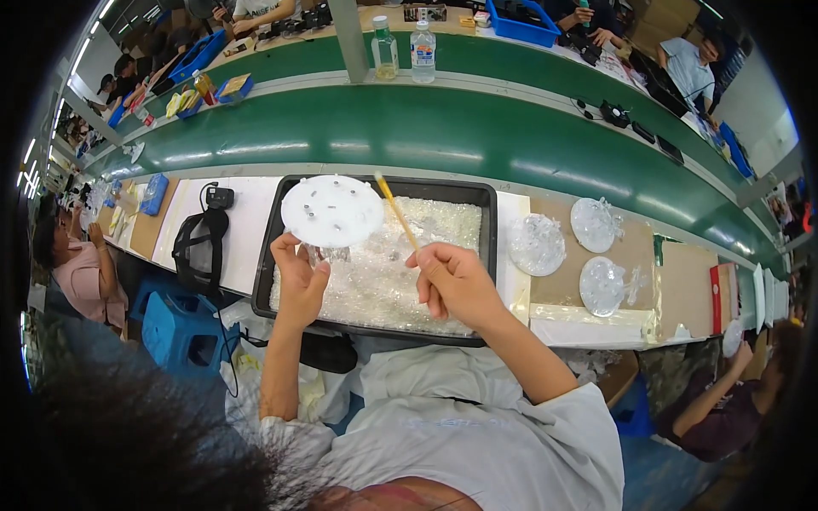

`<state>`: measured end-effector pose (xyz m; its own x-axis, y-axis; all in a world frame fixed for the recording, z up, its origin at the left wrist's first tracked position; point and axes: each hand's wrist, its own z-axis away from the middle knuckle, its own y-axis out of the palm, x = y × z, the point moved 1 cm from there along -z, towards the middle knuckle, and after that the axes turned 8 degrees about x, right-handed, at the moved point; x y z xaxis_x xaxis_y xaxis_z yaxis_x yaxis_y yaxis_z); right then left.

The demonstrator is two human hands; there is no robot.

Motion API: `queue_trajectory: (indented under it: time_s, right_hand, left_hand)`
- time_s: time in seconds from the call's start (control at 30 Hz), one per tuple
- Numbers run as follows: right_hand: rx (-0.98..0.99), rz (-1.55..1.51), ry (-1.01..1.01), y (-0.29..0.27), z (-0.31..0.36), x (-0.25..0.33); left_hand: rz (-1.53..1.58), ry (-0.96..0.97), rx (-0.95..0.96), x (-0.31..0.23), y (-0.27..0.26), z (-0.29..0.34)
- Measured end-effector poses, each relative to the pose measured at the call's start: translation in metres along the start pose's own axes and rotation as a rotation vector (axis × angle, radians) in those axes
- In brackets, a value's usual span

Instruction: Applying adhesive to plastic components and coating them with decorative beads for light fixture assembly.

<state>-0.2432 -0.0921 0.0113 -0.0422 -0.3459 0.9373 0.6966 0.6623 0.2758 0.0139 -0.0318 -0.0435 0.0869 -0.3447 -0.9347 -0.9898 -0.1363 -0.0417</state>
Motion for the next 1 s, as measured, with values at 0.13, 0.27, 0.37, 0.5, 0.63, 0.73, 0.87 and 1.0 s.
queue_trajectory:
  time_s: [0.13, 0.27, 0.37, 0.5, 0.63, 0.73, 0.87, 1.0]
  right_hand:
    - [-0.087, 0.025, -0.161, 0.016, -0.001, 0.007]
    - [0.053, 0.178, -0.131, 0.004, -0.006, 0.002]
    - [-0.093, 0.126, -0.426, 0.001, -0.009, 0.014]
    - [0.073, 0.616, -0.363, -0.002, -0.032, -0.001]
    - [-0.241, 0.144, -0.626, 0.007, -0.025, 0.000]
    - [-0.012, 0.534, -0.360, 0.005, -0.020, 0.008]
    - [0.013, 0.271, -0.237, 0.020, -0.031, 0.005]
    - [0.023, 0.365, -0.246, 0.016, -0.031, 0.009]
  left_hand:
    - [-0.107, 0.089, 0.014, 0.000, 0.004, -0.009]
    - [-0.219, 0.108, -0.001, -0.002, 0.007, -0.012]
    - [-0.228, 0.146, 0.011, 0.000, 0.007, -0.012]
    - [-0.287, 0.092, 0.000, 0.000, 0.005, -0.013]
    - [-0.149, 0.031, -0.015, -0.010, 0.009, -0.017]
    - [-0.258, 0.040, -0.033, -0.008, 0.005, -0.012]
    - [-0.378, 0.077, -0.112, -0.012, 0.010, -0.016]
    - [-0.537, 0.118, -0.196, -0.016, 0.009, -0.009]
